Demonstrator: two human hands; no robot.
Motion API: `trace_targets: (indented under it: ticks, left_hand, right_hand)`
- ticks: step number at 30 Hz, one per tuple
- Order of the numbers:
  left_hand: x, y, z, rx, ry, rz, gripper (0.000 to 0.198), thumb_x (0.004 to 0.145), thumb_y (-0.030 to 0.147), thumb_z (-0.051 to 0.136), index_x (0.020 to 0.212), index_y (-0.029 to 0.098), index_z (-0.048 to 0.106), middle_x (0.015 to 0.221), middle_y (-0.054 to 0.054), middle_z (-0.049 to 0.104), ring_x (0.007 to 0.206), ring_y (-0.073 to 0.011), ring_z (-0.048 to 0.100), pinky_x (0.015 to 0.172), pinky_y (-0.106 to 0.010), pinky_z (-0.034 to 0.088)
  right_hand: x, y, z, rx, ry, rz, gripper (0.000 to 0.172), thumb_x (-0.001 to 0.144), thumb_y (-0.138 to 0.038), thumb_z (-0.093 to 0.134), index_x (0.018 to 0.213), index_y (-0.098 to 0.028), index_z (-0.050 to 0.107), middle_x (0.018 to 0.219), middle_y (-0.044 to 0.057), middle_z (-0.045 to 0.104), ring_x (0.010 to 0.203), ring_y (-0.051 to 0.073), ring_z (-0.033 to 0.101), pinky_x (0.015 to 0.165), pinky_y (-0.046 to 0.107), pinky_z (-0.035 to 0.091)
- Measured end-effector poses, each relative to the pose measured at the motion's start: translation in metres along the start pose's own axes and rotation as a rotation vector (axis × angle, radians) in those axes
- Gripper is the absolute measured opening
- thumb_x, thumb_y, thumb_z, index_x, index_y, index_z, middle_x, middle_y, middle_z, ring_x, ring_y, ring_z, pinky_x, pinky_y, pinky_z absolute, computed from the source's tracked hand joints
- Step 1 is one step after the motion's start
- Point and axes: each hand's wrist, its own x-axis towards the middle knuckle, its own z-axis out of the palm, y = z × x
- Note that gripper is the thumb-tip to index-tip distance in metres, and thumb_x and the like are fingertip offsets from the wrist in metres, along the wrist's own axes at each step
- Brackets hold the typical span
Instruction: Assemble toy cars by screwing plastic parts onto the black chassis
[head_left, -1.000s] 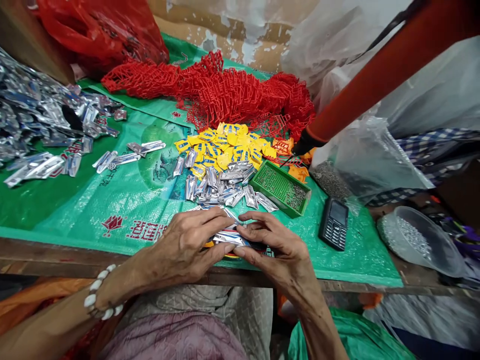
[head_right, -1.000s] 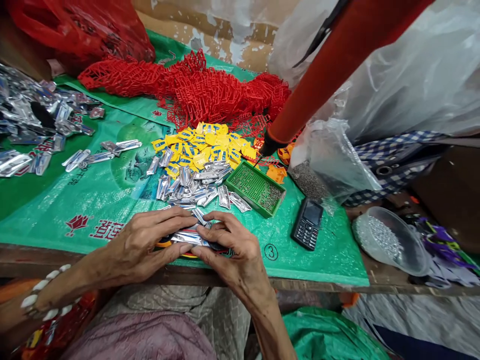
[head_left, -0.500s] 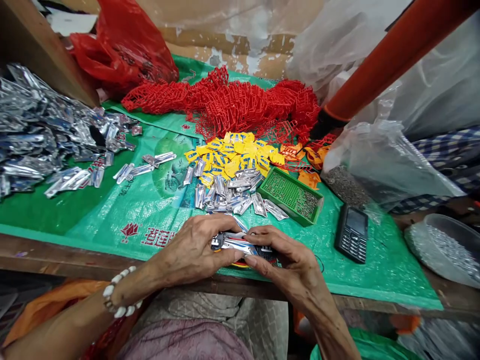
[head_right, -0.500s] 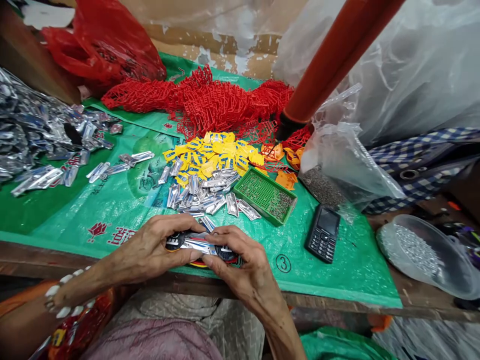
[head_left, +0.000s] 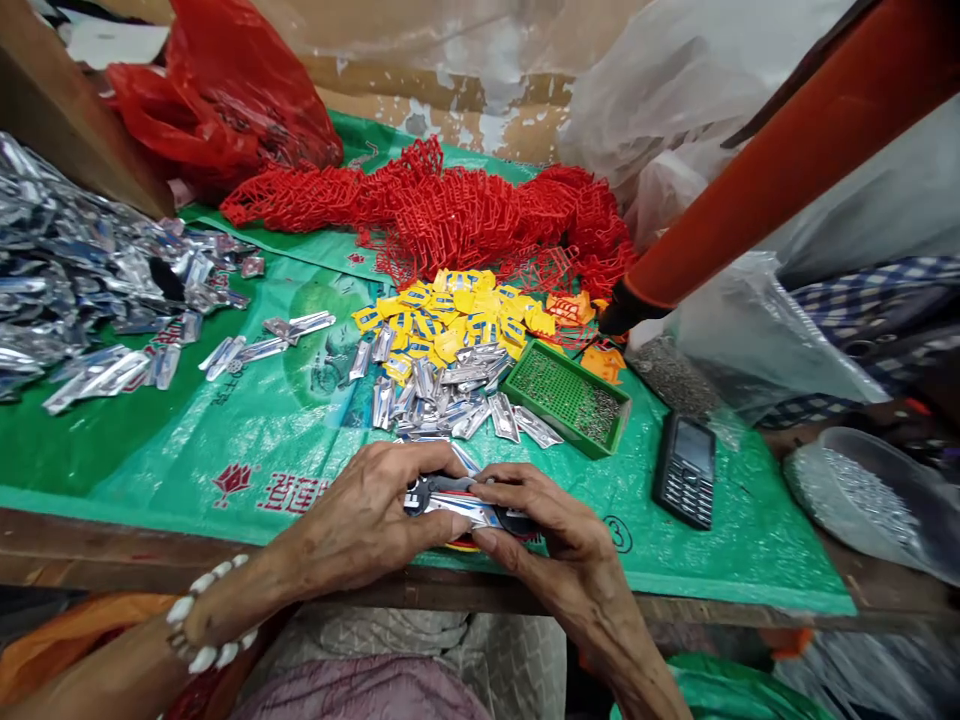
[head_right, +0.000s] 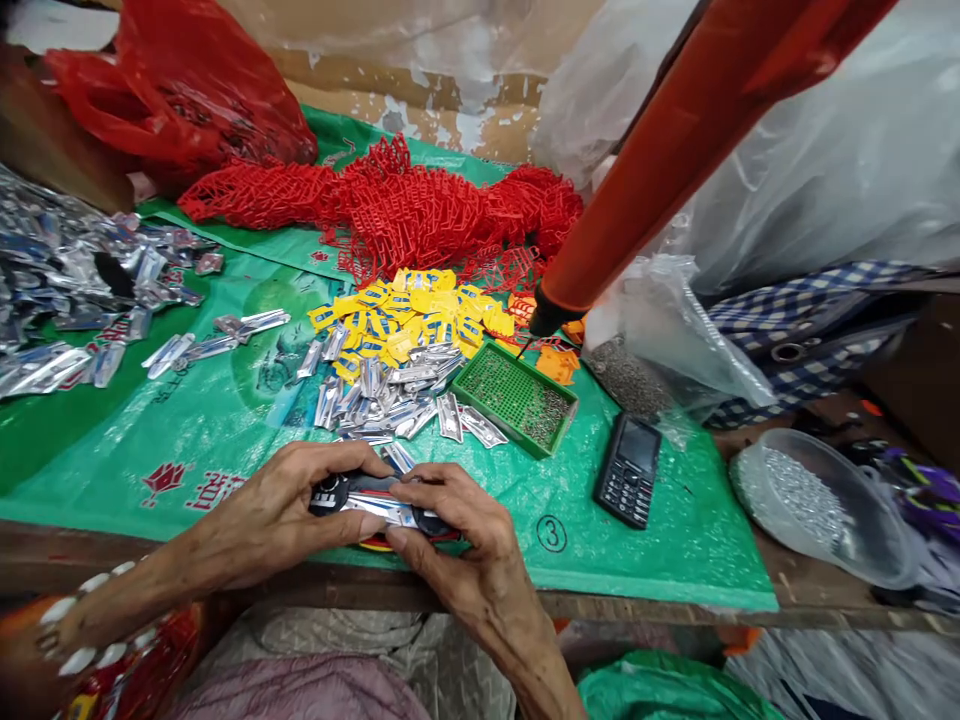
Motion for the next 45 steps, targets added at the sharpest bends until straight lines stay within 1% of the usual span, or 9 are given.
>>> trace_targets:
  ticks: [3, 9, 13, 15, 19, 24, 29, 39, 45]
  left_hand:
    - [-0.002, -0.004, 0.003, 0.030, -0.010, -0.027, 0.018, 0.090, 0.039, 0.063, 0.100, 0.025, 0.070, 0.087, 0.003, 0.070, 0.078, -0.0173, 0.062, 0.068, -0.024, 0.043]
    - [-0.003, -0.014, 0.019, 0.102, 0.056, -0.033, 0.024, 0.092, 0.044, 0.058, 0.110, 0.032, 0.069, 0.108, 0.003, 0.073, 0.098, -0.0218, 0.065, 0.088, -0.030, 0.050]
    - [0.001, -0.018, 0.027, 0.132, 0.103, -0.040, 0.031, 0.093, 0.054, 0.056, 0.115, 0.036, 0.069, 0.113, 0.003, 0.072, 0.104, -0.0240, 0.065, 0.092, -0.033, 0.050]
    - [0.005, -0.017, 0.028, 0.125, 0.090, -0.057, 0.033, 0.093, 0.056, 0.055, 0.114, 0.035, 0.069, 0.111, 0.002, 0.073, 0.101, -0.0244, 0.066, 0.090, -0.033, 0.051]
    - [0.012, -0.012, 0.027, 0.099, 0.034, -0.095, 0.034, 0.092, 0.055, 0.055, 0.109, 0.029, 0.070, 0.104, 0.000, 0.073, 0.092, -0.0231, 0.066, 0.084, -0.032, 0.052]
    - [0.017, -0.011, 0.024, 0.111, 0.032, -0.088, 0.040, 0.092, 0.055, 0.057, 0.121, 0.029, 0.066, 0.114, -0.002, 0.071, 0.097, -0.0235, 0.065, 0.080, -0.030, 0.051]
    - [0.021, -0.012, 0.026, 0.121, 0.012, -0.052, 0.034, 0.093, 0.052, 0.056, 0.113, 0.027, 0.069, 0.102, -0.001, 0.073, 0.088, -0.0220, 0.067, 0.075, -0.029, 0.051]
    - [0.017, -0.018, 0.029, 0.190, 0.136, 0.063, 0.037, 0.094, 0.060, 0.054, 0.116, 0.034, 0.070, 0.112, 0.001, 0.073, 0.099, -0.0222, 0.070, 0.087, -0.029, 0.057]
    - [0.019, -0.020, 0.029, 0.251, 0.208, 0.205, 0.038, 0.095, 0.059, 0.053, 0.114, 0.031, 0.070, 0.107, 0.002, 0.076, 0.091, -0.0198, 0.074, 0.080, -0.025, 0.060]
  right_hand:
    - [0.000, -0.002, -0.018, -0.065, 0.075, -0.003, 0.032, 0.082, -0.021, 0.076, 0.113, -0.030, 0.074, 0.116, 0.007, 0.073, 0.105, 0.021, 0.071, 0.086, 0.033, 0.061]
    - [0.055, -0.007, -0.091, -0.168, 0.792, 0.038, 0.049, 0.076, -0.036, 0.080, 0.122, -0.031, 0.065, 0.118, 0.005, 0.069, 0.107, 0.023, 0.067, 0.099, 0.046, 0.054]
    - [0.122, -0.009, -0.115, -0.018, 0.621, -0.144, 0.072, 0.066, -0.040, 0.084, 0.130, -0.030, 0.050, 0.124, 0.005, 0.065, 0.118, 0.023, 0.062, 0.106, 0.044, 0.049]
    - [0.149, -0.010, -0.113, 0.172, 0.446, -0.188, 0.055, 0.070, -0.035, 0.081, 0.118, -0.028, 0.054, 0.118, 0.003, 0.067, 0.114, 0.020, 0.064, 0.104, 0.041, 0.050]
    - [0.174, -0.013, -0.102, 0.244, 0.459, -0.194, 0.031, 0.071, -0.036, 0.081, 0.091, -0.024, 0.060, 0.089, 0.000, 0.066, 0.070, 0.015, 0.065, 0.072, 0.038, 0.062]
    - [0.165, -0.023, -0.105, 0.273, 0.551, -0.271, 0.038, 0.060, -0.030, 0.089, 0.084, -0.027, 0.060, 0.076, -0.004, 0.063, 0.060, 0.014, 0.060, 0.056, 0.033, 0.057]
    - [0.142, -0.029, -0.112, 0.385, 0.512, -0.111, 0.029, 0.059, -0.033, 0.087, 0.069, -0.026, 0.061, 0.062, -0.005, 0.055, 0.051, 0.011, 0.051, 0.046, 0.028, 0.045]
    - [0.137, 0.019, -0.099, 0.127, 0.842, -0.254, 0.029, 0.073, -0.040, 0.082, 0.088, -0.026, 0.062, 0.059, -0.009, 0.059, 0.044, 0.015, 0.057, 0.042, 0.031, 0.048]
    - [0.147, 0.031, -0.100, 0.072, 0.890, -0.274, 0.031, 0.073, -0.043, 0.082, 0.088, -0.026, 0.060, 0.056, -0.009, 0.056, 0.043, 0.015, 0.055, 0.045, 0.033, 0.048]
